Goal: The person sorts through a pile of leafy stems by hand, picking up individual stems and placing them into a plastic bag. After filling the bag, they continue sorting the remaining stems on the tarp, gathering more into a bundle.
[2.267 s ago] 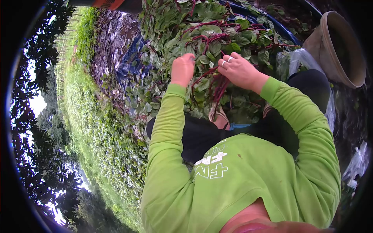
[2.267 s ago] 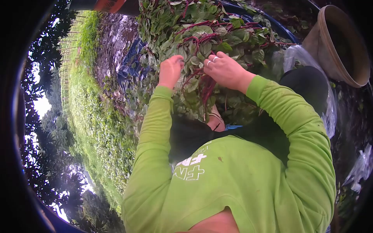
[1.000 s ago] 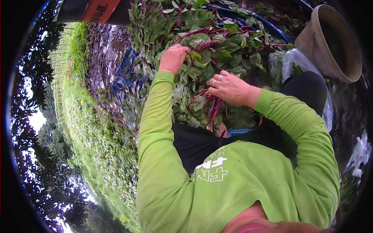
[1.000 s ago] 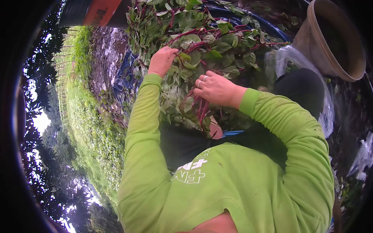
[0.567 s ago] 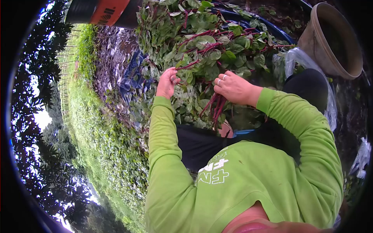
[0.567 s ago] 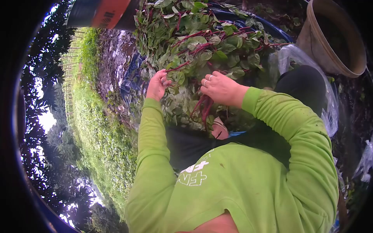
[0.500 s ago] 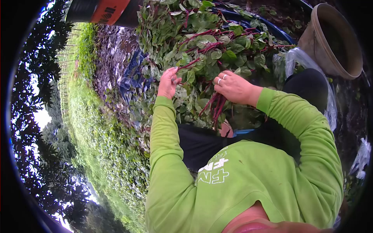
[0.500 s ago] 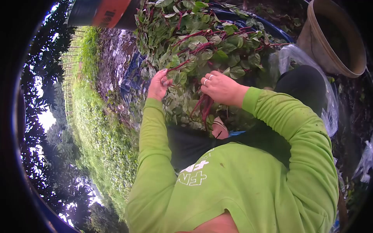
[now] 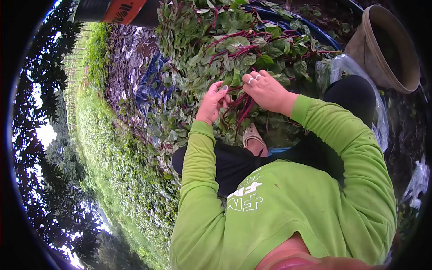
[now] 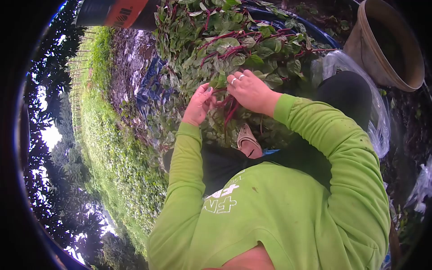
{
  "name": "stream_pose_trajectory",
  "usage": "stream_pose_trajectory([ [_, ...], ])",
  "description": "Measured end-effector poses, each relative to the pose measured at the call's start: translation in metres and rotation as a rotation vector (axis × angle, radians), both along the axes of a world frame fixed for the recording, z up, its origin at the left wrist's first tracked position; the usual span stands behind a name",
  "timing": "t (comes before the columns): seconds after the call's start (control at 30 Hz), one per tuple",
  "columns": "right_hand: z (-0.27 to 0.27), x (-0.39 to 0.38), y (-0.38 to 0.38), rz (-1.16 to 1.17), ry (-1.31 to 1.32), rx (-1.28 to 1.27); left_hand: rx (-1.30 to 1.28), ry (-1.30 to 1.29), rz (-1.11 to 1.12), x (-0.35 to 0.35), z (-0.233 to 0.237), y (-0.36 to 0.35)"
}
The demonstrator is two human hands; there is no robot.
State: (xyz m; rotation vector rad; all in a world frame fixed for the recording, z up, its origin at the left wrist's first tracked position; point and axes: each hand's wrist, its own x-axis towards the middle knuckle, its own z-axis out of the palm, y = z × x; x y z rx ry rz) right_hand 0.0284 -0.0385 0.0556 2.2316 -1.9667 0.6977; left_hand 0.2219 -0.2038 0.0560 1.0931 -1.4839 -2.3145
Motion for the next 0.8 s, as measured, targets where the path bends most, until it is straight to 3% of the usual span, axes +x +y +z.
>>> stream_pose_trajectory([
  [0.2,-0.001,0.000,0.001,0.039,0.023,0.003,0.085,0.027,0.156,0.000,0.001,0.006],
  [0.3,0.000,0.001,0.002,0.051,0.039,0.051,-0.152,0.018,0.367,0.007,-0.021,0.004],
  [0.43,0.005,0.002,0.004,0.062,0.054,0.104,-0.424,-0.031,1.019,0.053,-0.028,-0.028],
  [0.47,0.004,0.001,0.005,0.067,0.052,0.095,-0.446,-0.203,1.075,0.079,-0.047,-0.053],
  [0.53,0.003,0.000,0.004,0.070,0.047,0.070,-0.554,-0.300,0.842,0.048,0.001,-0.013],
  [0.6,-0.001,0.001,0.003,0.062,0.058,0.087,-1.035,-0.402,0.058,0.039,0.007,0.002],
  [0.67,-0.002,0.004,0.001,0.071,0.062,0.080,-0.665,-0.410,-0.218,0.014,0.013,0.027],
  [0.8,0.002,0.005,-0.003,0.096,0.050,0.013,-0.467,-0.238,0.140,0.003,-0.041,0.023],
])
